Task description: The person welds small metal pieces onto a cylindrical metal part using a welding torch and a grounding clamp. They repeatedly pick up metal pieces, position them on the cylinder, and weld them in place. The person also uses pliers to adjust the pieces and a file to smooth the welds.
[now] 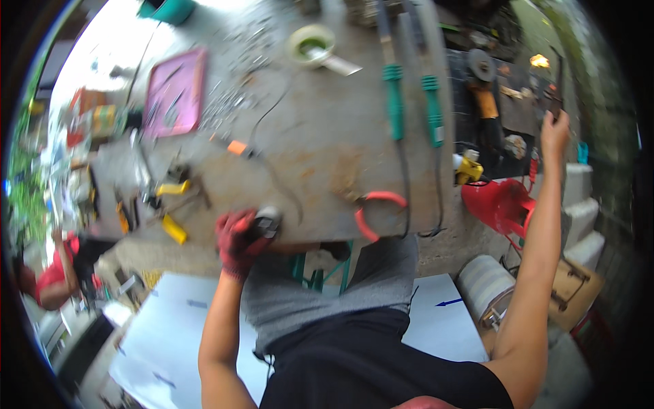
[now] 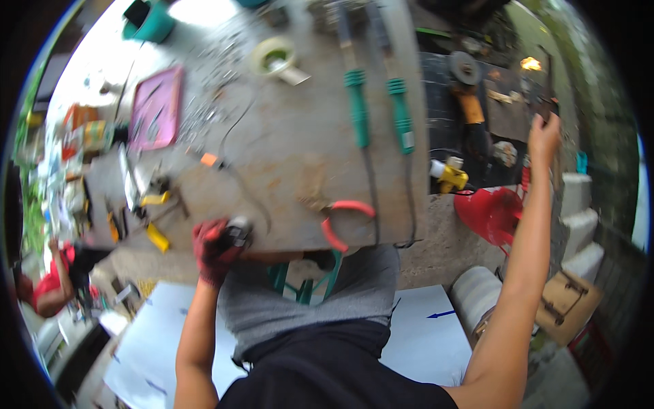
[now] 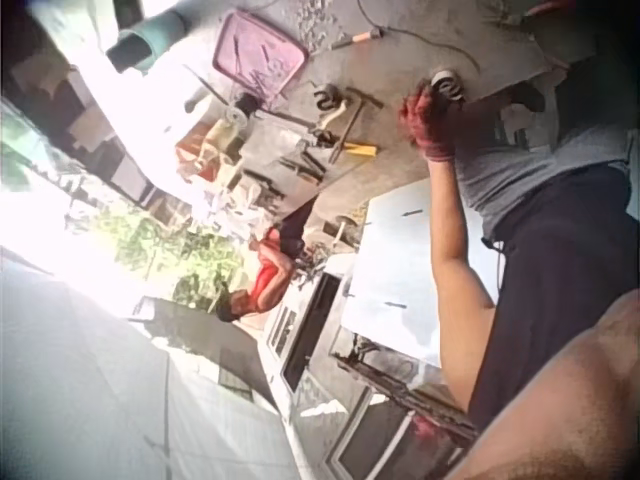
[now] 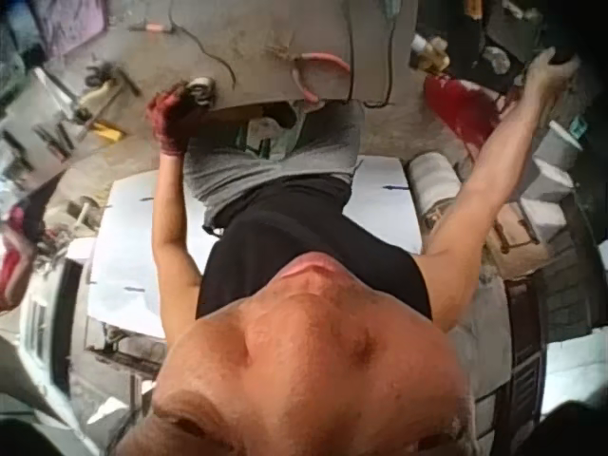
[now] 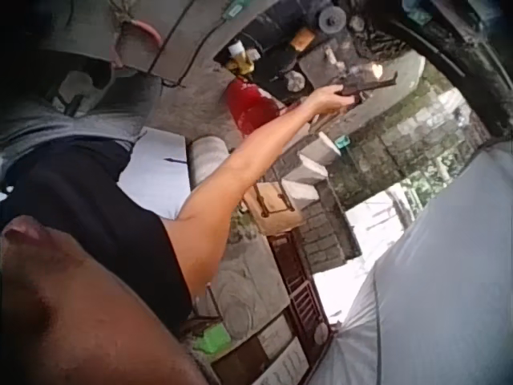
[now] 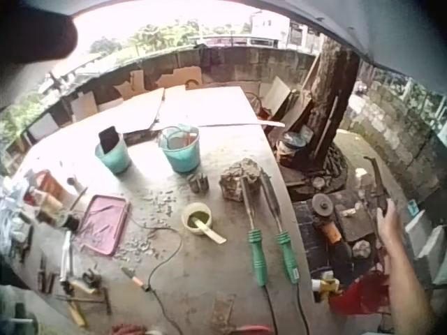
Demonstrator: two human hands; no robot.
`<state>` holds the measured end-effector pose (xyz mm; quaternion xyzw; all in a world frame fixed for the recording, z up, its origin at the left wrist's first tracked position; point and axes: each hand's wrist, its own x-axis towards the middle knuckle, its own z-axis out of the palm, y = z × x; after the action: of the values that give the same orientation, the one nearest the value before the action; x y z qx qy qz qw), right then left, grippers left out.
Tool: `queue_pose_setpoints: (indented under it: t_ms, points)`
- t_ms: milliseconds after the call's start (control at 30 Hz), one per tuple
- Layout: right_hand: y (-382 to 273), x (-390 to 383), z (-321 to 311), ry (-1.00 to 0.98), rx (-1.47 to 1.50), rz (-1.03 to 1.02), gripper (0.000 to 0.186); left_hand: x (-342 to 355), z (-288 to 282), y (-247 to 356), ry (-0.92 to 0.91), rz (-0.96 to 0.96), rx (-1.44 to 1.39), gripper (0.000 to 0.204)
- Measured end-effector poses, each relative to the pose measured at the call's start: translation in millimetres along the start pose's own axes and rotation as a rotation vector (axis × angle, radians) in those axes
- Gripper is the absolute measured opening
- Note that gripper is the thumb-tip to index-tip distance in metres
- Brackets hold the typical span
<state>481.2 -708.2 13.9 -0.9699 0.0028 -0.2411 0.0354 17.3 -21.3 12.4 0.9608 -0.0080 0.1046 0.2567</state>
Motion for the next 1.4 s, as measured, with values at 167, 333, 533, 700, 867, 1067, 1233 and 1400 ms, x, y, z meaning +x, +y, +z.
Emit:
queue_pose_setpoints:
  t_ms: [167,333,533,700,867,1067,1233,1400]
  points:
    - [-96.3,-48.8,-97.5,-0.174,0.404,-0.104,0.031,-0.8,8.3,-9.3,0.048,0.020,-0.105,0.064]
    - [-252.7,-149.0,-205.5,-0.469,0.638,-0.211,0.044,3.1,23.6,-12.0,0.147,0.039,-0.149,0.065]
    - [-360.6,-260.4,-253.0,-0.673,0.757,-0.548,0.049,5.6,26.8,-10.6,0.144,0.028,-0.132,0.062]
    - [-371.7,-289.2,-251.8,-0.774,0.704,-0.558,0.055,7.7,31.0,-14.1,0.115,0.008,-0.204,0.066]
    - [-370.8,-288.1,-249.0,-0.778,0.639,-0.639,0.060,6.1,31.3,-14.5,0.158,0.028,-0.126,0.064]
    - [-377.3,-286.2,-249.7,-0.789,0.554,-0.687,0.062,6.6,33.1,-14.7,0.167,0.033,-0.132,0.064]
    - [-379.1,-287.3,-246.1,-0.795,0.534,-0.707,0.063,7.0,29.5,-12.1,0.161,0.027,-0.147,0.064]
    - [-384.1,-287.0,-244.4,-0.790,0.521,-0.725,0.063,7.2,28.5,-11.2,0.160,0.021,-0.162,0.063]
